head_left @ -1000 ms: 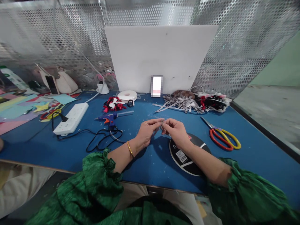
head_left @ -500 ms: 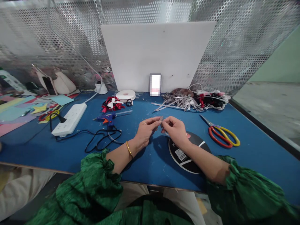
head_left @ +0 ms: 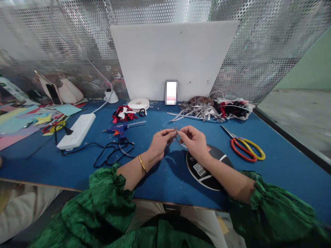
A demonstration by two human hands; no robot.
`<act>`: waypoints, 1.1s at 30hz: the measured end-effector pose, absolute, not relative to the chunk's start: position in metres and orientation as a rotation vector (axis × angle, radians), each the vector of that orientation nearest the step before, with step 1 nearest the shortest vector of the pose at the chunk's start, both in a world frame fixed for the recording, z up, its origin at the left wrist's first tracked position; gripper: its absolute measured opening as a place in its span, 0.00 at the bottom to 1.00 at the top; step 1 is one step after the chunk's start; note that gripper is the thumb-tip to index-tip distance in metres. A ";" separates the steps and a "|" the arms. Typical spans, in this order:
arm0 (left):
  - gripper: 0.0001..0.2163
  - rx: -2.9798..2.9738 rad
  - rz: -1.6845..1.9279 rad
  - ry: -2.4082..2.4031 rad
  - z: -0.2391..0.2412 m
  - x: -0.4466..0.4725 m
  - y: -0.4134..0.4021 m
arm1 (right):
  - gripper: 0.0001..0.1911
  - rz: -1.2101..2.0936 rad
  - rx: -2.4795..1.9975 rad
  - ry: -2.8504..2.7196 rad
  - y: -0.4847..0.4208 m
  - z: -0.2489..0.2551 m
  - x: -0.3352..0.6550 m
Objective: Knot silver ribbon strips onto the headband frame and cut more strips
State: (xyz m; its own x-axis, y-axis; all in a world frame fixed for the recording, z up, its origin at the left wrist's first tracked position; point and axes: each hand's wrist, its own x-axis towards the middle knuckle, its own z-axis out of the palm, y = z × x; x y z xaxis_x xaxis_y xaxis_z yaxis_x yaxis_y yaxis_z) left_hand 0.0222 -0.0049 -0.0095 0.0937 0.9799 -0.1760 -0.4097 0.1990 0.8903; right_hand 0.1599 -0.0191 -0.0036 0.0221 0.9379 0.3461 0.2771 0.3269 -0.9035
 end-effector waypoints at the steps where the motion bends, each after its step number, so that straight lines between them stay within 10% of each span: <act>1: 0.13 0.804 1.192 0.928 -0.009 0.022 -0.006 | 0.08 0.728 -1.165 -1.485 -0.019 -0.003 0.161; 33: 0.11 0.918 1.218 0.846 -0.015 0.011 0.009 | 0.08 0.536 -1.138 -1.867 -0.022 0.013 0.172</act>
State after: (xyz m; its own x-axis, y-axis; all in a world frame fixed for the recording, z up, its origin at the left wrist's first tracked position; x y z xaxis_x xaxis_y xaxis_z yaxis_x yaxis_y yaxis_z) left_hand 0.0114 0.0087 -0.0154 0.1524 0.9872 -0.0470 -0.3888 0.1036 0.9155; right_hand 0.1720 -0.0215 0.0131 -0.2126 0.8680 0.4487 0.4975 0.4914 -0.7149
